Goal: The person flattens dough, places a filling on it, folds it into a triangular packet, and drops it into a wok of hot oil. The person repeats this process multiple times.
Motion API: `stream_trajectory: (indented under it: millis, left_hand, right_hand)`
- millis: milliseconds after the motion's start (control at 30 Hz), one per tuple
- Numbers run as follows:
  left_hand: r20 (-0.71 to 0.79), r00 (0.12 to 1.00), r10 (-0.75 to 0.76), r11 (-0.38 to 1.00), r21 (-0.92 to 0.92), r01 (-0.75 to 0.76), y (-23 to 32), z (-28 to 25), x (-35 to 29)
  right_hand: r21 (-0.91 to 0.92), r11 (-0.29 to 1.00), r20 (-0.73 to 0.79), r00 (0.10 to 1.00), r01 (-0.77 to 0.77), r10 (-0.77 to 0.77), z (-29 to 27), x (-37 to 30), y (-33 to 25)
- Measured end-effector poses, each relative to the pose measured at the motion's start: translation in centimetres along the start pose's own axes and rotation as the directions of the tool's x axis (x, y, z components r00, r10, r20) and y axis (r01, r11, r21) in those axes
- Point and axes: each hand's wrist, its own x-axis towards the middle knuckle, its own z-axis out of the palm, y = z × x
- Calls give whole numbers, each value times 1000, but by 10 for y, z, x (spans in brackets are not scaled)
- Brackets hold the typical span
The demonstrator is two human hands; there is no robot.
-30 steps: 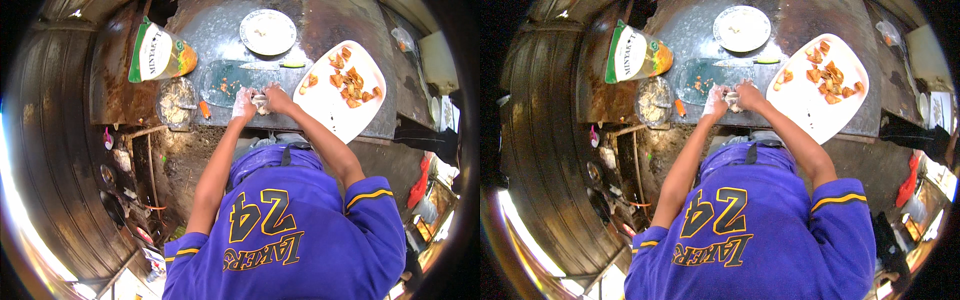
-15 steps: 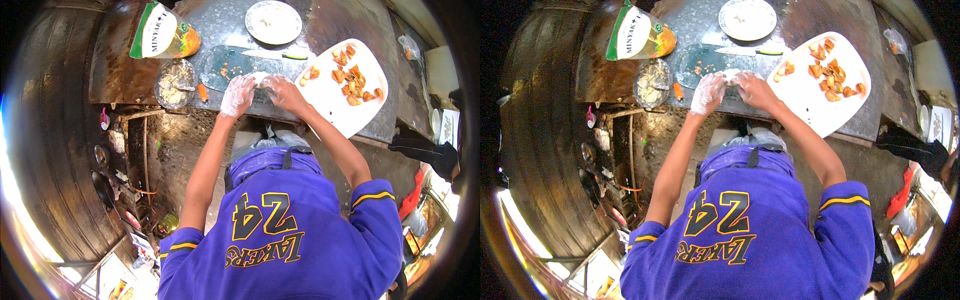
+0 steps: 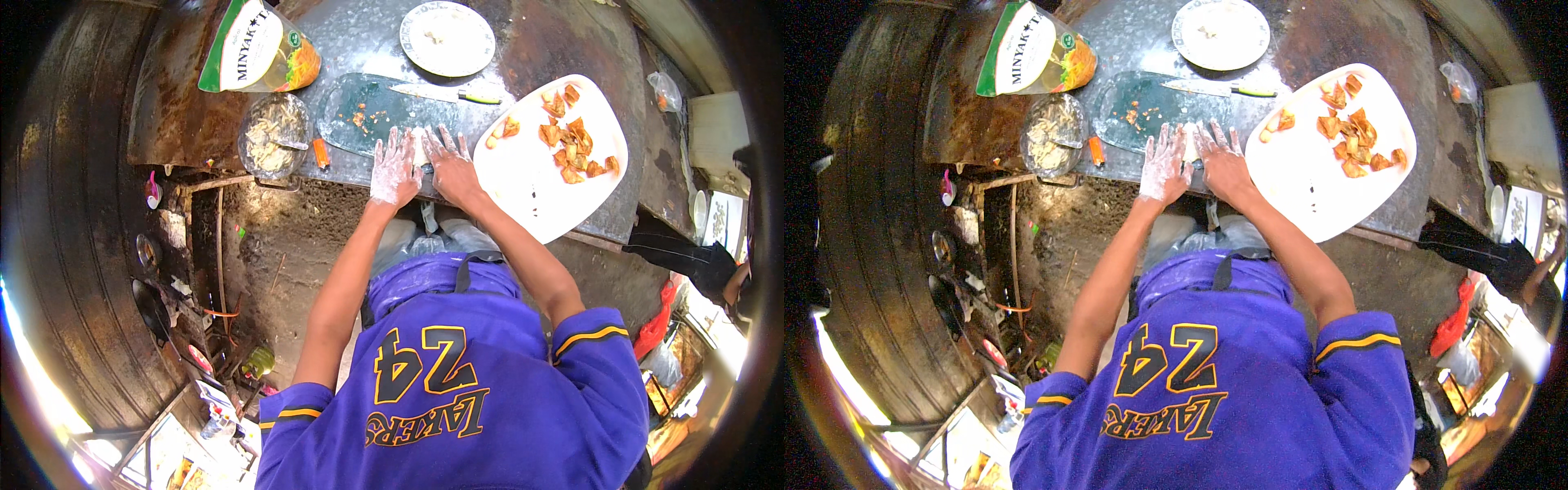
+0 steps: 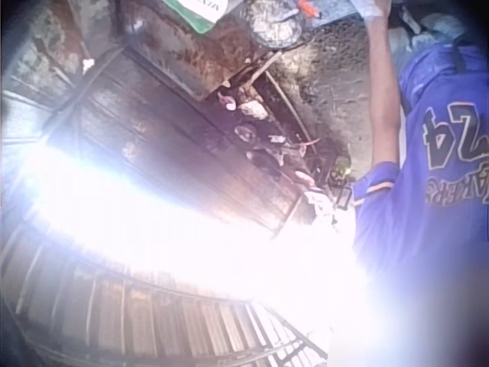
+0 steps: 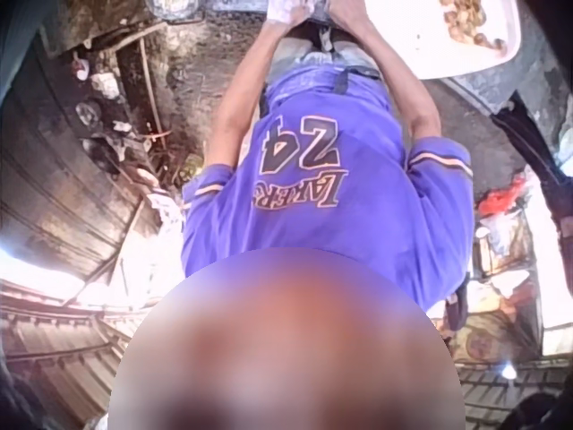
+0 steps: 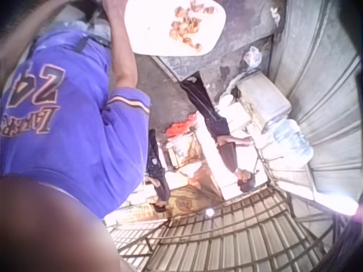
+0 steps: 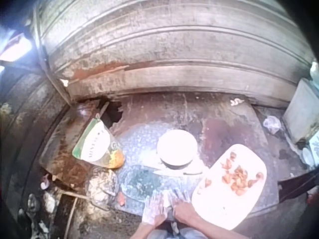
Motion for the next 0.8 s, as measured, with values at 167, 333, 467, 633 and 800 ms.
stream_trajectory:
  millis: [167,333,467,633,800]
  left_hand:
    - [57,998,27,993,114,-33,-1,-11,5]
    - [0,999,45,995,88,-45,-8,-9,3]
    - [-91,996,3,1000,-9,-4,-9,10,-16]
    - [-159,986,42,999,19,-39,-15,25,-15]
    - [-215,976,29,998,-43,-39,-16,31,-14]
  right_hand:
    - [-57,998,6,1000,15,-15,-8,9,2]
    - [-151,980,69,991,127,-117,-3,21,6]
    - [-223,957,114,980,187,-165,-12,24,9]
    - [-241,947,340,932,214,-125,-49,58,20]
    - [136,962,22,970,236,-241,-38,90,34]
